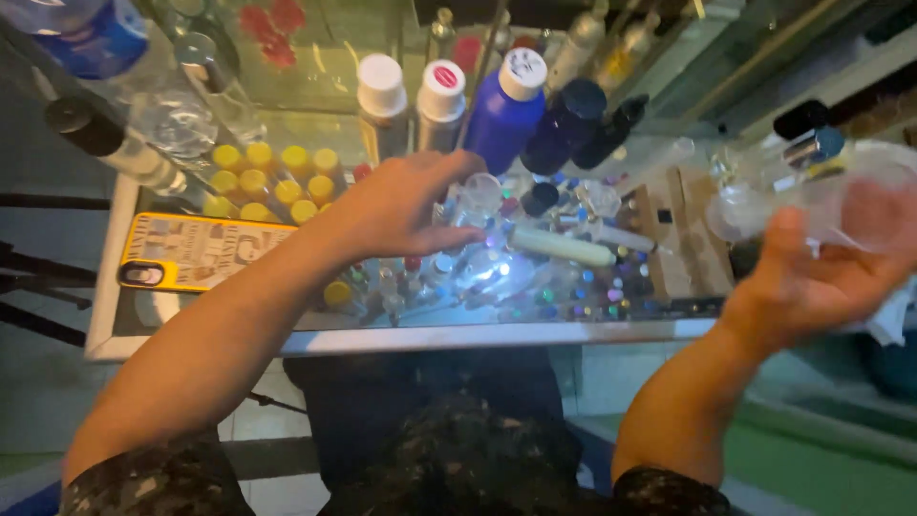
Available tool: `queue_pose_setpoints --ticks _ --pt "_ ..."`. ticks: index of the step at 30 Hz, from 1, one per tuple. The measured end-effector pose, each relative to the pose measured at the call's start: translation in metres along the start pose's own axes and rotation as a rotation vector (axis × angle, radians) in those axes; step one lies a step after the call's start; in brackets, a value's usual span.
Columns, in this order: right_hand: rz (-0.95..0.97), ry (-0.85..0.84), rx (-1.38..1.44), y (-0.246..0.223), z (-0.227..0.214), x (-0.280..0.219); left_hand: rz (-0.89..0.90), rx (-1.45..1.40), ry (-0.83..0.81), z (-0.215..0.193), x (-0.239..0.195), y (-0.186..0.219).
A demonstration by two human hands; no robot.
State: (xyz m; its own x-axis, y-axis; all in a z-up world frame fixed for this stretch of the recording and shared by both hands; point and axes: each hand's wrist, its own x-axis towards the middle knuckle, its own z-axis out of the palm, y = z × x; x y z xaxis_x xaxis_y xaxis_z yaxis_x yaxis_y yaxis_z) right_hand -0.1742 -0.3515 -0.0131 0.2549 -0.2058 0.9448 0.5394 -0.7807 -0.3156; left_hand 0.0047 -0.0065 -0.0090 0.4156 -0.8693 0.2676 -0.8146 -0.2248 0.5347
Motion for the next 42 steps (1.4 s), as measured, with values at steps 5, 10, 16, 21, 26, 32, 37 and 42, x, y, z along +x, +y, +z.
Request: queue_pose_setpoints --ticks 5,10,16,21,26,32,37,42 --pt "0.216 -0.138 -0.260 -0.008 0.009 -0.006 -0.020 0.020 -0.010 -0.002 0.000 0.005" --pt "0.441 -0.309 -0.403 -0.011 0.023 0.023 -0.080 0.032 -0.048 -0.001 0.001 0.004" --pt "0.390 -0.368 -0.460 0.003 0.023 0.035 -0.048 0.016 -0.018 -0.003 0.000 0.004" --pt "-0.048 -0.103 -0.247 0.011 -0.016 -0.001 0.148 -0.004 0.238 -0.003 -0.006 0.008" --pt "-0.155 0.049 -0.176 -0.030 -0.020 -0.065 0.554 0.225 0.591 -0.004 -0.014 0.037" --pt "0.324 -0.170 0.282 -0.150 0.057 -0.059 0.713 0.237 0.423 0.004 -0.026 0.097" --pt "0.264 -0.225 0.311 -0.152 0.060 -0.062 0.463 0.269 0.299 0.021 -0.049 0.110" --pt "0.330 -0.253 0.483 -0.124 0.065 -0.073 0.017 0.071 0.412 0.011 -0.086 0.065"
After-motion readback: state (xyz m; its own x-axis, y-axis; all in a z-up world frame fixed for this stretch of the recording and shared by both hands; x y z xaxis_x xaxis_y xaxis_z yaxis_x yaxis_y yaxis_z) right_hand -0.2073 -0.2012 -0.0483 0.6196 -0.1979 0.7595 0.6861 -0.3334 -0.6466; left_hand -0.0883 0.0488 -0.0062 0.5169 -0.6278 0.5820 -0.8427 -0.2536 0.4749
